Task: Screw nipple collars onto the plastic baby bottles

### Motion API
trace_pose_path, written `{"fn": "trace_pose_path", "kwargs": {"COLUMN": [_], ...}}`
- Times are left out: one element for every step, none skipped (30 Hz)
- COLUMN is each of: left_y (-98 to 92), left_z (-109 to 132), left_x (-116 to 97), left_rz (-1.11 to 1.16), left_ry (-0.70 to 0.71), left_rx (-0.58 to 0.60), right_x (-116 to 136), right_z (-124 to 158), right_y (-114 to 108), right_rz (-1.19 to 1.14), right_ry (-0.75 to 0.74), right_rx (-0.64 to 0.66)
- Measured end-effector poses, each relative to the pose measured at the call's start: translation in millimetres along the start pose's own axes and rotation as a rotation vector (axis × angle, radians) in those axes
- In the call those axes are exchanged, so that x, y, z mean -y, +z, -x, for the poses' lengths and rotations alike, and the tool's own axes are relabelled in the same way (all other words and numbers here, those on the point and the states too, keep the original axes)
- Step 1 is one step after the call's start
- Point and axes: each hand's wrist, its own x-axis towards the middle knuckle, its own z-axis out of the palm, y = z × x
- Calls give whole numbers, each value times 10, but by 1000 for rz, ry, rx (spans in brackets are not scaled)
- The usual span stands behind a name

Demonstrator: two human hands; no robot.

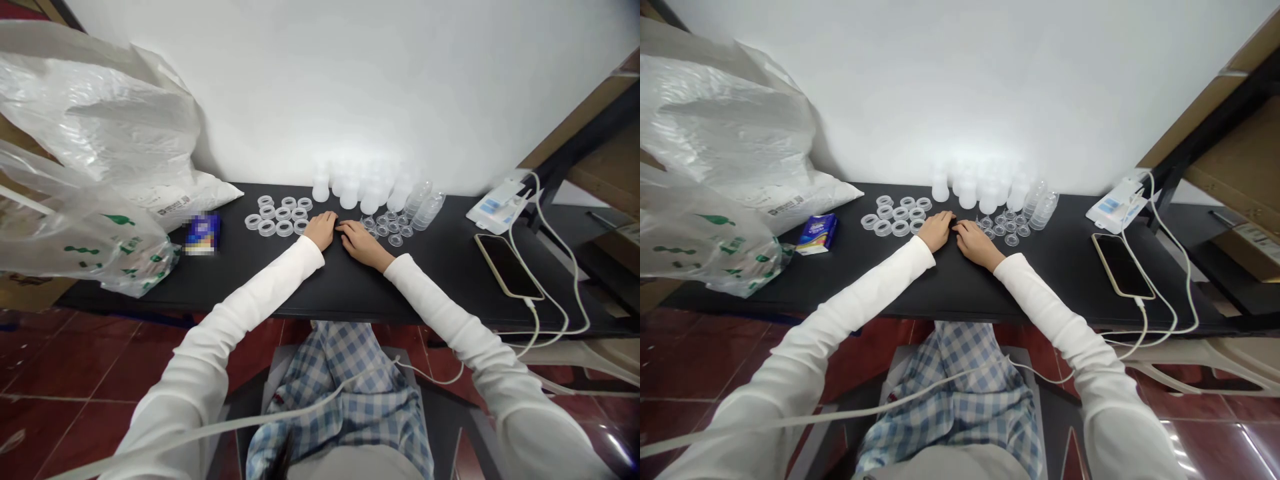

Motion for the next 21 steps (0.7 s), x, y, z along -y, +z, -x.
{"fn": "trace_pose_path", "kwargs": {"left_y": [-5,-8,-8,-6,-2,3,9,12,12,8,-2,-18,-39,-61,-84,-104,-120,-128,-129,-122,-108], "left_z": [12,27,44,61,77,92,105,117,127,134,140,142,141,136,127,115,101,85,70,57,45], "left_x": [-9,-19,-27,-31,-30,-24,-14,-1,11,19,20,15,3,-15,-35,-56,-74,-89,-98,-102,-99], "left_rz": [-1,-7,-18,-30,-39,-41,-38,-32,-27,-23,-24,-31,-42,-55,-65,-67,-57,-35,-6,24,53], "left_ry": [2,-12,-47,-100,-160,-215,-256,-283,-301,-317,-331,-339,-336,-320,-284,-225,-146,-56,30,96,127], "left_rx": [-34,-88,-155,-228,-296,-349,-382,-396,-391,-370,-339,-304,-271,-239,-206,-169,-130,-92,-64,-53,-61], "right_x": [21,45,70,92,110,120,123,119,110,98,86,73,63,54,45,36,25,11,-5,-24,-43], "right_z": [-1,-2,-3,-2,-1,1,4,9,14,19,24,29,33,36,36,35,33,29,24,19,14], "right_y": [-24,-51,-81,-110,-137,-159,-175,-184,-187,-185,-179,-171,-164,-159,-157,-160,-167,-178,-192,-209,-226], "right_rz": [26,66,116,174,233,289,338,381,417,447,470,487,497,503,504,503,500,497,491,484,475], "right_ry": [-2,5,21,46,73,99,122,142,159,173,182,187,187,183,179,177,178,182,188,194,199], "right_rx": [-7,-16,-25,-37,-51,-66,-80,-89,-91,-86,-80,-77,-81,-89,-99,-105,-104,-97,-87,-79,-78]}}
